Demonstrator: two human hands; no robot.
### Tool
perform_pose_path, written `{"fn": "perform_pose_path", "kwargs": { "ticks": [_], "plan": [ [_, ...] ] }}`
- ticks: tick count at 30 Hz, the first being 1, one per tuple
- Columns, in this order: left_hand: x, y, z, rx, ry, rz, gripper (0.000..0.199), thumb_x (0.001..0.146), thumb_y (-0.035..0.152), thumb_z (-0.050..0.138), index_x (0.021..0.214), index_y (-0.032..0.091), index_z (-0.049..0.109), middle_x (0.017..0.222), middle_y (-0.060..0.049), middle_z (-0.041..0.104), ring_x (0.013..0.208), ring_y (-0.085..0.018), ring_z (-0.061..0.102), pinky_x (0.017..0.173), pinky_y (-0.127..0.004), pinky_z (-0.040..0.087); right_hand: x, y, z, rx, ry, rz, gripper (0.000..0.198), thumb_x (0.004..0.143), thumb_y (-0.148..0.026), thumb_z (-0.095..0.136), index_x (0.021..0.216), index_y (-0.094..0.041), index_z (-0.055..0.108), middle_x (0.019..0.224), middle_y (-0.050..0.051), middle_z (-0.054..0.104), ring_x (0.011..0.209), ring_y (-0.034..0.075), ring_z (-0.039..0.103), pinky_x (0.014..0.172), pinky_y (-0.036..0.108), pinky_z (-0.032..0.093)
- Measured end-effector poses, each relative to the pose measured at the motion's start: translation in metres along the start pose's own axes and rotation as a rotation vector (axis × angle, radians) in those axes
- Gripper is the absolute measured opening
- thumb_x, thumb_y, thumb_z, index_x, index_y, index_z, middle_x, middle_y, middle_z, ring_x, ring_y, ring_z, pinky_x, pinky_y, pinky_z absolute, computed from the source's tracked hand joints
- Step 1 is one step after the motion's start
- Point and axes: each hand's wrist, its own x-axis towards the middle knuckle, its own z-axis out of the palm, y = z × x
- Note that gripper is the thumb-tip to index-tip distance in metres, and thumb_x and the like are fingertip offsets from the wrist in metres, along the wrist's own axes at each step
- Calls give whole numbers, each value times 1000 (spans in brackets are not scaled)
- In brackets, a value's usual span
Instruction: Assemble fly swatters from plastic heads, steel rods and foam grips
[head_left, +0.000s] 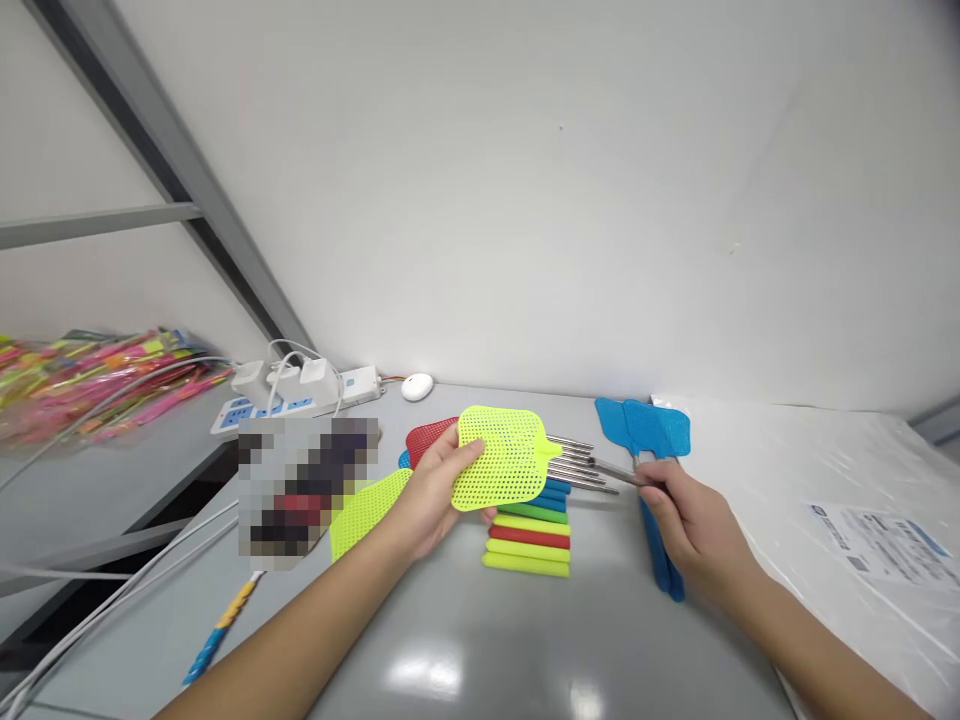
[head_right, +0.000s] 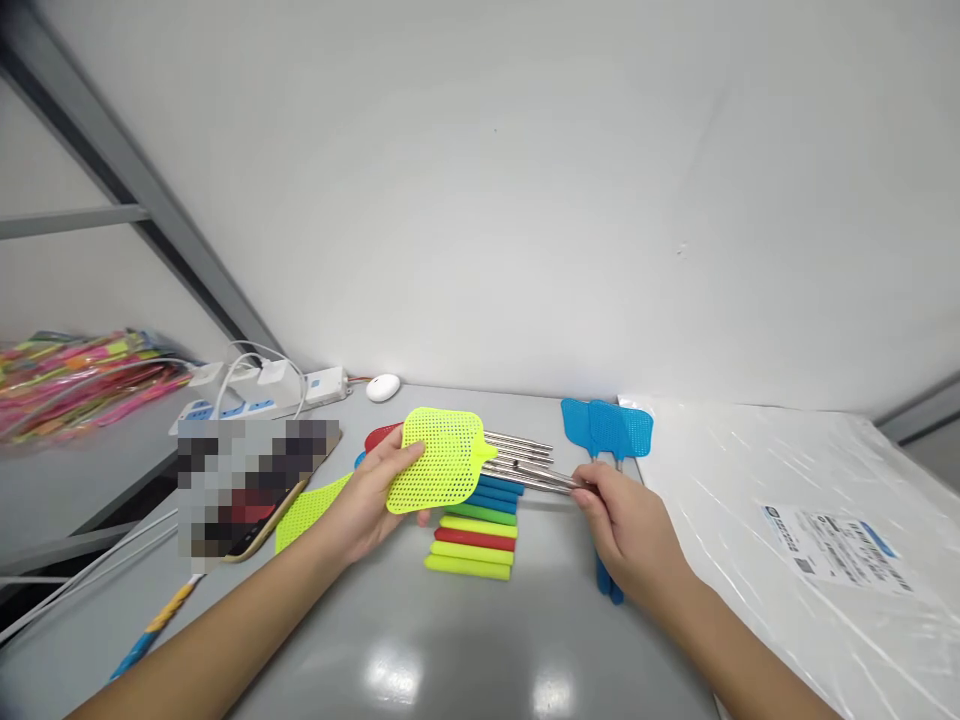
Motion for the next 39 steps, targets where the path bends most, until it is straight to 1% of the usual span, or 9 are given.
{"fn": "perform_pose_path", "kwargs": {
  "ticks": [5, 10, 13, 19, 24, 29, 32, 35, 39],
  "plan": [
    [-2, 6, -2, 201, -69, -13, 46, 80, 32, 68, 124, 22, 56, 88, -8, 70, 56, -17, 63, 39, -23, 46, -2, 0, -2, -11, -55, 46, 18, 95, -36, 47, 85, -23, 55, 63, -3, 57, 55, 13, 51, 51, 24, 38],
    [1, 11, -9, 256, 9, 0, 42, 79, 26, 67, 121, 23, 62, 92, -6, 72, 65, -16, 65, 61, -25, 51, -12, -17, 12, -25, -216, -272, 19, 93, -37, 54, 85, -22, 62, 64, -1, 63, 58, 13, 54, 61, 27, 35],
    [3, 11, -10, 268, 31, 0, 39, 78, 26, 66, 117, 21, 64, 89, -6, 72, 70, -18, 66, 65, -26, 51, -21, -29, 25, -45, -341, -358, 18, 95, -36, 52, 97, -22, 63, 68, 0, 67, 60, 13, 57, 62, 28, 31],
    [1, 5, -4, 379, -88, -103, 32, 80, 28, 64, 110, 20, 65, 73, -2, 65, 54, -14, 56, 42, -19, 36, -27, -40, 38, -81, -465, -367, 15, 96, -33, 52, 101, -22, 60, 71, 0, 69, 61, 13, 60, 62, 29, 30],
    [-1, -1, 1, 459, -90, -148, 27, 81, 33, 65, 106, 21, 63, 76, -2, 65, 58, -15, 58, 43, -19, 35, -28, -38, 42, -109, -419, -335, 15, 95, -33, 52, 101, -20, 58, 72, 0, 70, 59, 14, 60, 60, 29, 30],
    [-1, -3, -4, 909, 65, 187, 34, 84, 38, 62, 114, 24, 62, 79, -1, 60, 65, -16, 54, 55, -23, 38, -28, -37, 44, -105, -414, -326, 14, 96, -31, 50, 94, -21, 58, 69, -2, 68, 57, 13, 60, 59, 28, 28],
    [-4, -2, -4, 1294, 77, 363, 34, 90, 39, 52, 120, 25, 59, 101, -4, 59, 83, -20, 57, 67, -28, 41, -28, -36, 45, -87, -387, -330, 13, 96, -29, 49, 93, -20, 58, 68, -2, 68, 56, 13, 59, 59, 28, 28],
    [-10, -1, -2, 1405, 1, 436, 28, 94, 37, 44, 113, 23, 60, 108, -6, 56, 88, -20, 57, 70, -30, 43, -28, -33, 43, -71, -299, -322, 12, 94, -27, 50, 98, -20, 59, 67, -2, 66, 54, 13, 56, 59, 28, 29],
    [-18, -3, 5, 1384, -240, 588, 21, 95, 31, 45, 103, 22, 61, 99, -6, 59, 89, -20, 56, 74, -32, 44, -25, -29, 34, -62, -136, -291, 13, 91, -28, 56, 102, -22, 58, 65, -3, 65, 52, 13, 50, 57, 26, 31]
  ]
}}
